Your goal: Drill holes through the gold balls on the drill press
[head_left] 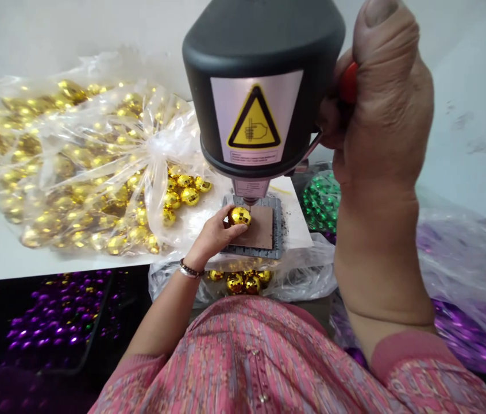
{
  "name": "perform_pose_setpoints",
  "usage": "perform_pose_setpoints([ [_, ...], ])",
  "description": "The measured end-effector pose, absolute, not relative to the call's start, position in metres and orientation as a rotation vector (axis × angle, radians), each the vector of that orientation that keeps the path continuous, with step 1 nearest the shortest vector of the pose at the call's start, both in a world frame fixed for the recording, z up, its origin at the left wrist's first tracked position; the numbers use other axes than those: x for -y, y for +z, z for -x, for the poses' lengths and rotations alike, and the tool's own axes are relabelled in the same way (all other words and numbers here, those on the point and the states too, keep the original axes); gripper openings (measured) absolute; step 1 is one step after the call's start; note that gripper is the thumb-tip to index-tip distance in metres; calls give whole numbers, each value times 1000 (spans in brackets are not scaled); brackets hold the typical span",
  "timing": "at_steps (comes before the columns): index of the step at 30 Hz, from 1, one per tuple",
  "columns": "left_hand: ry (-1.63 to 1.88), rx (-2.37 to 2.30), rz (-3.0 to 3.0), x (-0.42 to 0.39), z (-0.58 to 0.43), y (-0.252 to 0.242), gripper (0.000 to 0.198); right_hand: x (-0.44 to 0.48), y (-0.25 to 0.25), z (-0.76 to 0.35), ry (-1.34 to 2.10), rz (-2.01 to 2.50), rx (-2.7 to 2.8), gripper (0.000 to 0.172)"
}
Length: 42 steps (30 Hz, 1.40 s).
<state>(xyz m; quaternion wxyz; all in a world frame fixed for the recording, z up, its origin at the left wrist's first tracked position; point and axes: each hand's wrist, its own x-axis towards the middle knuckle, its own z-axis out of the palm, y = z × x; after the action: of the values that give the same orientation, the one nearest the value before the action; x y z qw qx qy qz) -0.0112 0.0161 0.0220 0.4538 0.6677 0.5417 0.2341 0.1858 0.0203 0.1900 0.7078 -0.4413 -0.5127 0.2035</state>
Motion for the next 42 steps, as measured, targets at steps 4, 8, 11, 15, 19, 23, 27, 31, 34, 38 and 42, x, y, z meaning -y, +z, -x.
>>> perform_pose_setpoints([
  [4, 546, -1357, -1762, -16, 2, 25, 57, -18, 193, -182, 447, 1018, 1118, 42],
  [8, 535, -1331, -1966, -17, -6, 27, 56, -20, 192, -181, 444, 1004, 1098, 43],
  [11, 512, -1297, -2027, -20, -8, 25, 58, -20, 191, -183, 458, 984, 1102, 41],
  [15, 490, -1283, -1952, -22, -6, 20, 63, -20, 190, -185, 488, 997, 1108, 38],
  [19, 522, -1289, -1916, -21, -5, 17, 63, -18, 186, -185, 463, 987, 1114, 40],
  [23, 540, -1261, -1927, -20, -5, 15, 56, -1, 169, -185, 282, 875, 1206, 33],
  [27, 551, -1245, -1944, -21, -4, 14, 51, 25, 141, -190, 83, 961, 1313, 27],
  [31, 548, -1248, -1952, -21, -3, 12, 48, 36, 118, -195, 70, 875, 1435, 19],
  [34, 556, -1243, -1933, -21, -3, 11, 47, 35, 108, -195, 16, 837, 1462, 14],
  [38, 566, -1214, -1913, -20, -4, 13, 48, 37, 102, -195, 9, 845, 1481, 8],
  [42, 558, -1218, -1927, -19, -3, 15, 47, 39, 97, -195, 6, 817, 1509, 10],
])
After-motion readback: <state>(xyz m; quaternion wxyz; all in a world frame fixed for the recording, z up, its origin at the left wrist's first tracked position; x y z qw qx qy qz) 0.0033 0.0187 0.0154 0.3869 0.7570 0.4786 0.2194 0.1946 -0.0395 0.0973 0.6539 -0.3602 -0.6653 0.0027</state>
